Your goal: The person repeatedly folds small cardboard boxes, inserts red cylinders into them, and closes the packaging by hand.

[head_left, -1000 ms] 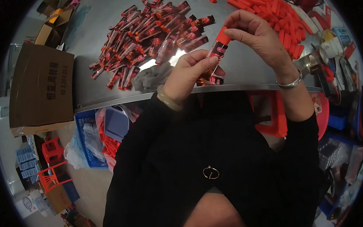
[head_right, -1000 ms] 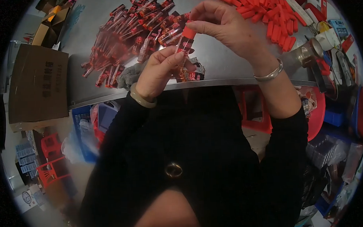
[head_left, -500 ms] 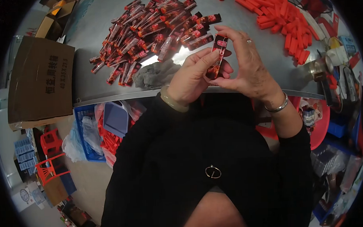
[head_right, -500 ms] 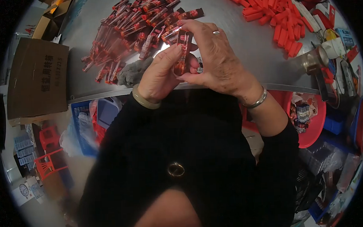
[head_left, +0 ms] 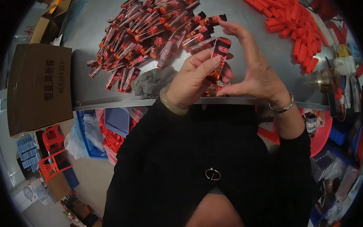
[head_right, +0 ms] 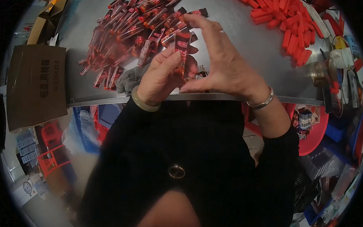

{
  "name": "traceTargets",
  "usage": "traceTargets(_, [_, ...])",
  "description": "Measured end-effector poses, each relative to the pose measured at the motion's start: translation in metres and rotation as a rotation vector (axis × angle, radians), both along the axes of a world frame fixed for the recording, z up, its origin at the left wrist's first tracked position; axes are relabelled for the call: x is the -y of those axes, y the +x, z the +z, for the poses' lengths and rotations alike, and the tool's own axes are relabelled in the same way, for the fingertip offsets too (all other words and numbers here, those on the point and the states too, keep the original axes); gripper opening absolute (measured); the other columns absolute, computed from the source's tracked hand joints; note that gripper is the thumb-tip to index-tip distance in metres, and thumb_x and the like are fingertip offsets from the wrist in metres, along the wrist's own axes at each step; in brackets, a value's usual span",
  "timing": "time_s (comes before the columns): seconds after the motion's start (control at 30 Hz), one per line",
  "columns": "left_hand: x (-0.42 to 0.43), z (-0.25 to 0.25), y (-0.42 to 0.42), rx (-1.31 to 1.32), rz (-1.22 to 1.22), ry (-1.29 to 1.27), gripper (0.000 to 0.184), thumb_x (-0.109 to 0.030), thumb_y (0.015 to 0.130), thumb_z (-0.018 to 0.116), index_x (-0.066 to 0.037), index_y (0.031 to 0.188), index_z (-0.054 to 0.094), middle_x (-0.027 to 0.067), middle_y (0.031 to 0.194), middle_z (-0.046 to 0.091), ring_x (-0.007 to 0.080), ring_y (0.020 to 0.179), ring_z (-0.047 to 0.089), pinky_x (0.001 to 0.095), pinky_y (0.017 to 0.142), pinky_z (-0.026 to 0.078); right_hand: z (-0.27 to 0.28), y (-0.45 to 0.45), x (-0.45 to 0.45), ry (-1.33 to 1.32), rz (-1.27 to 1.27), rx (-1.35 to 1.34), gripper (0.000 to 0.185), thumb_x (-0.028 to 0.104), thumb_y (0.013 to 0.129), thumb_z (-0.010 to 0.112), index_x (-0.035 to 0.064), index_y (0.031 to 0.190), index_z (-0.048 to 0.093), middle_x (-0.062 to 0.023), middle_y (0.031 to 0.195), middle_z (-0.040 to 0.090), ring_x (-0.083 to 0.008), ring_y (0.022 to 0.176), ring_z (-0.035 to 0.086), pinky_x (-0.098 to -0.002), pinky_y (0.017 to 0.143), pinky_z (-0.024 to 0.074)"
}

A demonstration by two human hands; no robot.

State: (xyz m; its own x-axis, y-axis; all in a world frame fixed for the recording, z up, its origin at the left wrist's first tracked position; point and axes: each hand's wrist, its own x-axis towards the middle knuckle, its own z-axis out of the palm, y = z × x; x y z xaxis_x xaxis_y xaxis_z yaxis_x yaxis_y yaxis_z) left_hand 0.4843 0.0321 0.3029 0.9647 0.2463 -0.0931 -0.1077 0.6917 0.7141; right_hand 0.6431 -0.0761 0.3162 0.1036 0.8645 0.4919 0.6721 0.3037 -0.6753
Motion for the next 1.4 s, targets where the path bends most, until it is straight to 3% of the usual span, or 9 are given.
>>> traceTargets(0.13, [-0.018, -0.012, 0.011, -0.089, 0.094, 0.292, 0.029, -0.025, 0.097, 0.056, -0.003, 0.116, 0.059, 0.0059, 0.090, 0.064, 0.0104, 0.078, 0.058, 0.0247, 0.069, 0.047, 0.003, 0.056, -0.017, -0.039, -0.095, -0.128, 0.087, 0.022, 0.067, 0.084, 0.0040, 0.138, 0.037, -0.0108, 0.137, 0.046, -0.0251, 0.122, 0.048, -0.0401, 0.103, 0.0397])
traceTargets(0.27, [-0.078, -0.017, 0.018, -0.252, 0.206, 0.760, 0.027, -0.020, 0.094, 0.062, -0.001, 0.113, 0.061, 0.0024, 0.091, 0.065, 0.0097, 0.079, 0.059, 0.0258, 0.073, 0.048, -0.039, 0.158, -0.066, -0.239, -0.399, -0.217, 0.036, 0.021, 0.091, 0.064, -0.0003, 0.119, 0.054, -0.0077, 0.116, 0.060, -0.0170, 0.108, 0.055, -0.0294, 0.090, 0.0463])
traceTargets(0.33, [-0.105, -0.001, 0.028, -0.266, 0.512, 1.159, 0.024, -0.010, 0.088, 0.068, 0.001, 0.109, 0.063, 0.0063, 0.086, 0.068, 0.0106, 0.071, 0.063, 0.0255, 0.064, 0.052, -0.054, 0.194, -0.100, -0.248, -0.509, -0.078, 0.033, 0.022, 0.091, 0.064, -0.0024, 0.113, 0.057, -0.0075, 0.105, 0.064, -0.0161, 0.096, 0.060, -0.0279, 0.083, 0.0485])
traceTargets(0.43, [-0.159, 0.001, 0.032, -0.460, 0.693, 1.741, 0.037, -0.016, 0.079, 0.073, -0.002, 0.111, 0.062, 0.0164, 0.103, 0.065, 0.0320, 0.093, 0.064, 0.0341, 0.080, 0.049, -0.063, 0.209, -0.153, -0.311, -0.554, 0.049, 0.033, 0.022, 0.092, 0.063, -0.0028, 0.113, 0.057, -0.0074, 0.102, 0.064, -0.0149, 0.091, 0.061, -0.0271, 0.080, 0.0489])
traceTargets(0.53, [-0.160, 0.000, 0.038, -0.238, 0.949, 2.332, 0.032, -0.013, 0.077, 0.075, -0.004, 0.106, 0.064, 0.0091, 0.089, 0.063, 0.0292, 0.081, 0.060, 0.0377, 0.073, 0.048, -0.076, 0.205, -0.188, -0.430, -0.606, 0.231, 0.032, 0.022, 0.093, 0.061, -0.0033, 0.113, 0.058, -0.0074, 0.097, 0.063, -0.0130, 0.083, 0.063, -0.0259, 0.075, 0.0495])
traceTargets(0.63, [-0.111, 0.002, 0.026, -0.260, 0.711, 2.002, 0.033, -0.011, 0.075, 0.075, -0.003, 0.105, 0.061, 0.0117, 0.097, 0.063, 0.0294, 0.092, 0.060, 0.0374, 0.084, 0.046, -0.117, 0.179, -0.172, -0.494, -0.551, 0.123, 0.032, 0.022, 0.093, 0.061, -0.0031, 0.113, 0.058, -0.0072, 0.097, 0.063, -0.0128, 0.083, 0.063, -0.0258, 0.075, 0.0494])
traceTargets(0.73, [-0.071, -0.008, 0.007, -0.501, 0.391, 1.520, 0.022, -0.006, 0.076, 0.074, -0.003, 0.095, 0.062, 0.0101, 0.092, 0.062, 0.0250, 0.085, 0.061, 0.0327, 0.073, 0.049, -0.161, 0.130, -0.148, -0.572, -0.469, -0.034, 0.032, 0.022, 0.093, 0.061, -0.0029, 0.113, 0.058, -0.0069, 0.097, 0.063, -0.0124, 0.083, 0.063, -0.0255, 0.075, 0.0493])
traceTargets(1.2, [-0.011, -0.049, -0.002, -0.059, 0.181, 1.865, 0.046, -0.012, 0.063, 0.078, -0.009, 0.106, 0.061, 0.0118, 0.098, 0.053, 0.0294, 0.088, 0.054, 0.0394, 0.076, 0.045, -0.099, 0.087, -0.060, -0.557, -0.342, -0.385, 0.032, 0.022, 0.094, 0.061, -0.0019, 0.114, 0.058, -0.0056, 0.096, 0.063, -0.0107, 0.082, 0.063, -0.0245, 0.074, 0.0490])
traceTargets(1.4, [-0.005, -0.067, 0.009, -0.082, 0.032, 1.910, 0.026, -0.010, 0.066, 0.073, -0.009, 0.088, 0.059, 0.0079, 0.087, 0.056, 0.0292, 0.085, 0.054, 0.0401, 0.075, 0.043, -0.055, 0.075, -0.020, -0.481, -0.296, -0.516, 0.031, 0.022, 0.094, 0.061, -0.0015, 0.115, 0.058, -0.0050, 0.096, 0.063, -0.0099, 0.081, 0.062, -0.0240, 0.073, 0.0488])
